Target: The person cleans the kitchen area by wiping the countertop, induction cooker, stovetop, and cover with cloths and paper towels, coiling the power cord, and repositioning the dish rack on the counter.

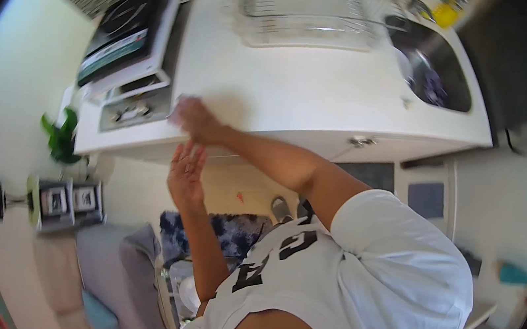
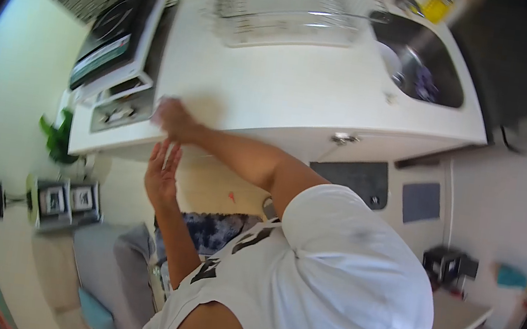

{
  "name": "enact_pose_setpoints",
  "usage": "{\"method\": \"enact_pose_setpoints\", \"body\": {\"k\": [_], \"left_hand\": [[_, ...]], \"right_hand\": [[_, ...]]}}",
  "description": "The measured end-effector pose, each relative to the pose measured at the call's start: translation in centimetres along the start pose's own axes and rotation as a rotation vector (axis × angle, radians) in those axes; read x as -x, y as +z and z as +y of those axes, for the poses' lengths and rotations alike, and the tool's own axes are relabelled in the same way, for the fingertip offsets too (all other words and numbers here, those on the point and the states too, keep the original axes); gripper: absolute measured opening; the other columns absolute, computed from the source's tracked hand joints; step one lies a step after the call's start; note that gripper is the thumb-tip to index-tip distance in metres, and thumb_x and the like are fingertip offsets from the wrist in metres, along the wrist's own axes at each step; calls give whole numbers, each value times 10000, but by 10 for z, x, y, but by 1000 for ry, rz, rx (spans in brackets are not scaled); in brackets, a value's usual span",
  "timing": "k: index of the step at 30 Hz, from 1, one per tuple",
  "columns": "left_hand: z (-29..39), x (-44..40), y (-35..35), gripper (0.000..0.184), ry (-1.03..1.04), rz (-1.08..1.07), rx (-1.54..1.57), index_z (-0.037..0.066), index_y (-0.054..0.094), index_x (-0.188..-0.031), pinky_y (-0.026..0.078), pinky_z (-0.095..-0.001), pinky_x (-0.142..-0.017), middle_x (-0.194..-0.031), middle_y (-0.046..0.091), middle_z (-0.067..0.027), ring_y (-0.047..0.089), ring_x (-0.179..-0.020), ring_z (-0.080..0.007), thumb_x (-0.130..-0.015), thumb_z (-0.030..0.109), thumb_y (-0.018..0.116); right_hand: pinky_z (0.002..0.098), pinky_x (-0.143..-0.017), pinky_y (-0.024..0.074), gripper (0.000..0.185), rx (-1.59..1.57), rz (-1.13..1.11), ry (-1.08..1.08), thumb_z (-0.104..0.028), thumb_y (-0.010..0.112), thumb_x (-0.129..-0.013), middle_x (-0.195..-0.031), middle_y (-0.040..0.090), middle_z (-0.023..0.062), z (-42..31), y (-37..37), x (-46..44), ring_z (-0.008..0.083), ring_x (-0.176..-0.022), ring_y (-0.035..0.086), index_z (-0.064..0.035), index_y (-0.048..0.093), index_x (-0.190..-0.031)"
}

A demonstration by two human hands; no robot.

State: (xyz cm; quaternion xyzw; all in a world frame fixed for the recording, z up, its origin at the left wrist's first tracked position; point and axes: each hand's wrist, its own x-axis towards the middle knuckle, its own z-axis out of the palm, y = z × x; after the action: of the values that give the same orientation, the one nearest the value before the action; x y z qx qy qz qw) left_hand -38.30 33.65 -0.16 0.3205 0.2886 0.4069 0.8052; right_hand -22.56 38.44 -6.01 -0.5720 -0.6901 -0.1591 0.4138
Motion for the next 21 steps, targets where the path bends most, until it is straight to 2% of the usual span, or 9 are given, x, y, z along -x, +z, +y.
{"method": "enact_pose_setpoints", "body": {"k": [2, 4, 6, 9, 12, 16, 18, 20, 21], "left_hand": [[-4, 5, 14, 439, -54, -41, -129, -88, 293, -1232, 444, -410, -894, -1211, 416, -247, 498, -1027, -375, -840, 61, 423], [-14, 2, 25, 454, -60, -69, -110, -90, 292, -1236, 448, -407, -890, -1211, 421, -242, 503, -1022, -358, -837, 74, 431], [-23, 5, 48, 461, -69, -113, -147, -91, 298, -1236, 449, -401, -890, -1211, 420, -243, 505, -1020, -348, -836, 91, 440], [-44, 6, 89, 410, -98, -134, -70, -83, 372, -1186, 490, -361, -826, -1136, 485, -223, 557, -920, -283, -792, -20, 468], [-80, 13, 147, 396, -64, -375, -234, -67, 393, -1184, 481, -329, -831, -1148, 480, -192, 531, -969, -257, -799, -29, 475], [-139, 46, 241, 333, 371, -1034, -605, -26, 462, -1163, 444, -307, -851, -1216, 434, -136, 477, -1056, -217, -832, 11, 464], [-169, 53, 278, 344, 432, -1149, -695, 19, 485, -1165, 438, -316, -848, -1251, 402, -152, 468, -1076, -256, -822, 9, 459], [-211, 53, 304, 398, 589, -1342, -1049, 22, 484, -1174, 369, -384, -916, -1275, 359, -206, 405, -1119, -342, -778, -22, 470], [-232, 51, 314, 440, 572, -1395, -1099, 45, 480, -1189, 292, -429, -970, -1287, 339, -218, 343, -1147, -409, -755, -21, 466]], "right_hand": [[420, -973, 254, 416, 228, -68, 118, -100, 561, -670, -1133, 443, 129, -27, -43, 31, 325, -1163, 328, -85, 500, -1082], [431, -1004, 219, 493, 157, -112, 249, -107, 581, -676, -1201, 402, 139, -33, -92, 66, 319, -1208, 286, -54, 448, -1148], [443, -1023, 186, 518, 204, -322, 309, -109, 575, -708, -1242, 371, 148, -27, -153, 91, 314, -1245, 243, -9, 404, -1186], [444, -1023, 195, 525, 380, -197, 558, -91, 573, -712, -1276, 343, 160, -15, -214, 147, 331, -1235, 255, 6, 391, -1194], [440, -1023, 205, 490, 513, -174, 615, -83, 549, -731, -1277, 341, 172, -14, -269, 188, 335, -1221, 274, 10, 396, -1188], [434, -1020, 226, 422, 546, -41, 574, -25, 506, -745, -1244, 379, 177, -7, -309, 221, 324, -1199, 312, 19, 426, -1157], [435, -1018, 232, 421, 553, 0, 589, -18, 510, -738, -1236, 391, 172, 0, -326, 246, 320, -1196, 320, 16, 435, -1151], [436, -1016, 239, 420, 554, 32, 588, -12, 515, -732, -1227, 404, 167, 10, -352, 267, 315, -1193, 328, 13, 445, -1145], [433, -1017, 238, 440, 529, 6, 634, -18, 528, -724, -1235, 399, 161, 15, -370, 279, 315, -1203, 319, 2, 441, -1155]]}}
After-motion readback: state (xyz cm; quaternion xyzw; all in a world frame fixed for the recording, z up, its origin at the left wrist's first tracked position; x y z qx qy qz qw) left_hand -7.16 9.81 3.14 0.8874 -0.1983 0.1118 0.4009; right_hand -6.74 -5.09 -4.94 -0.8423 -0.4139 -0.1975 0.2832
